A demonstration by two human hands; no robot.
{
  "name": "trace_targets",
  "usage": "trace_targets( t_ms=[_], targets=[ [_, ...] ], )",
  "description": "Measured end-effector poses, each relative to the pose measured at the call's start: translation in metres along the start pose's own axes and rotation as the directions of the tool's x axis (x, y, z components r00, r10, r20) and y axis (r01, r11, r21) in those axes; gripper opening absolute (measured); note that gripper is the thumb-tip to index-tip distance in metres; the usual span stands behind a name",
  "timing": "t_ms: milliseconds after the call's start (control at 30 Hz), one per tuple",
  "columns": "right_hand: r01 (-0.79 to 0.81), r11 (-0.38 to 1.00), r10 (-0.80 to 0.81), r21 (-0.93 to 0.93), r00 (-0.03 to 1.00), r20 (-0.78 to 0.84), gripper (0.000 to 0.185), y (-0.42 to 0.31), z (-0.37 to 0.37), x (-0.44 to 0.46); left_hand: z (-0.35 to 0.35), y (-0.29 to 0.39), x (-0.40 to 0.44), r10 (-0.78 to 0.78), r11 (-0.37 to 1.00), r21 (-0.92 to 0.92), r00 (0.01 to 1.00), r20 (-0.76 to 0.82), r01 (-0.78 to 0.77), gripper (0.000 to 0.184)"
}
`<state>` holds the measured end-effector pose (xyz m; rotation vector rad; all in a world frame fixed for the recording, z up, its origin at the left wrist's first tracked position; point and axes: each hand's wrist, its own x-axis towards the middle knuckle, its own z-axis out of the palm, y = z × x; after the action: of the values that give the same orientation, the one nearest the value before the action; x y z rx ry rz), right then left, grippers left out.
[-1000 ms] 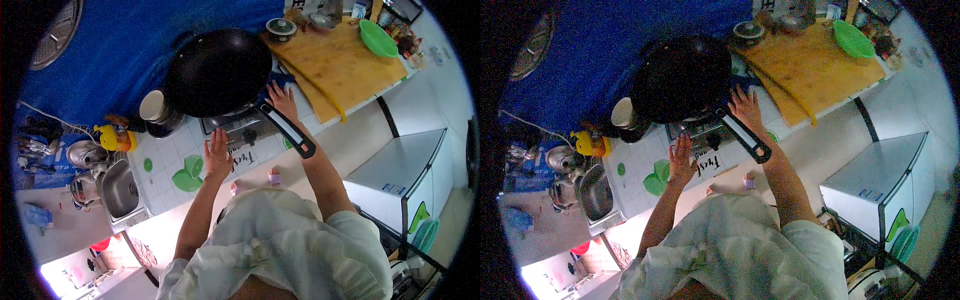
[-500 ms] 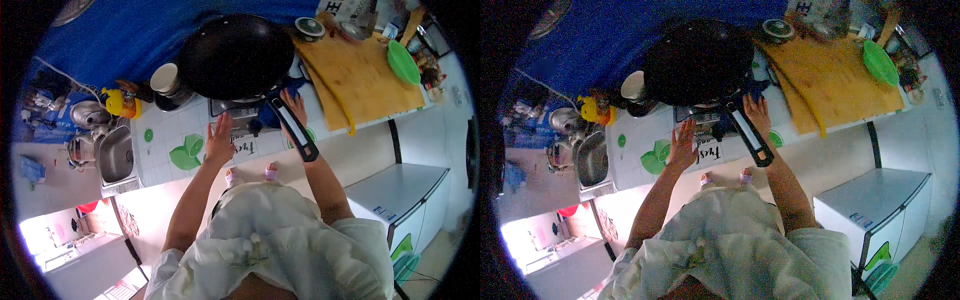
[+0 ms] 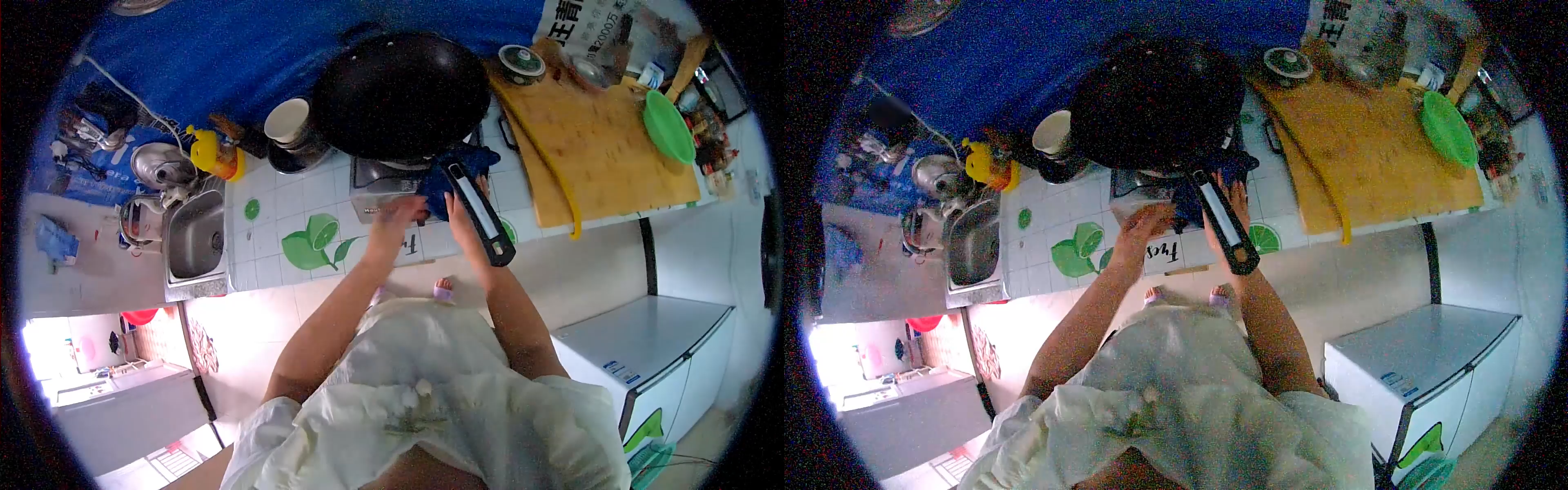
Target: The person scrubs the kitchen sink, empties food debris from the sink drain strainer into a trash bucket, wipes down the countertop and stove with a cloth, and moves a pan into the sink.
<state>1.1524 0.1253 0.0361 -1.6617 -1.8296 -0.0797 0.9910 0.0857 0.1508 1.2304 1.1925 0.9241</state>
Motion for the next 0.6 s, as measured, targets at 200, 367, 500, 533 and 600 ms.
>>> trace_targets(
  t_ms=[200,367,500,533,600],
  targets=[
    [0.117,0.990,-0.110,0.073,0.989,-0.102,0.051,0.007,-0.012,-0.003,0.083,0.076,0.020,-0.475,0.543,-0.735,0.871,0.130,0.405,0.024],
    [0.067,0.998,-0.065,-0.018,0.995,0.069,0.051,0.018,-0.001,-0.012,0.110,0.069,0.023,-0.418,0.714,-0.694,0.850,-0.321,0.090,0.026],
    [0.104,0.991,-0.092,-0.089,0.987,0.131,0.051,0.002,-0.012,0.009,0.078,0.059,0.010,-0.270,0.893,-0.436,0.906,-0.326,0.109,0.030],
    [0.118,0.986,-0.098,-0.119,0.983,0.157,0.051,-0.005,-0.025,0.013,0.063,0.058,0.008,-0.307,0.938,-0.257,0.901,-0.307,0.232,0.025],
    [0.142,0.964,-0.086,-0.226,0.967,0.240,0.052,-0.012,-0.037,0.017,0.033,0.067,-0.009,-0.310,0.951,-0.092,0.916,-0.252,0.297,0.019]
  ],
)
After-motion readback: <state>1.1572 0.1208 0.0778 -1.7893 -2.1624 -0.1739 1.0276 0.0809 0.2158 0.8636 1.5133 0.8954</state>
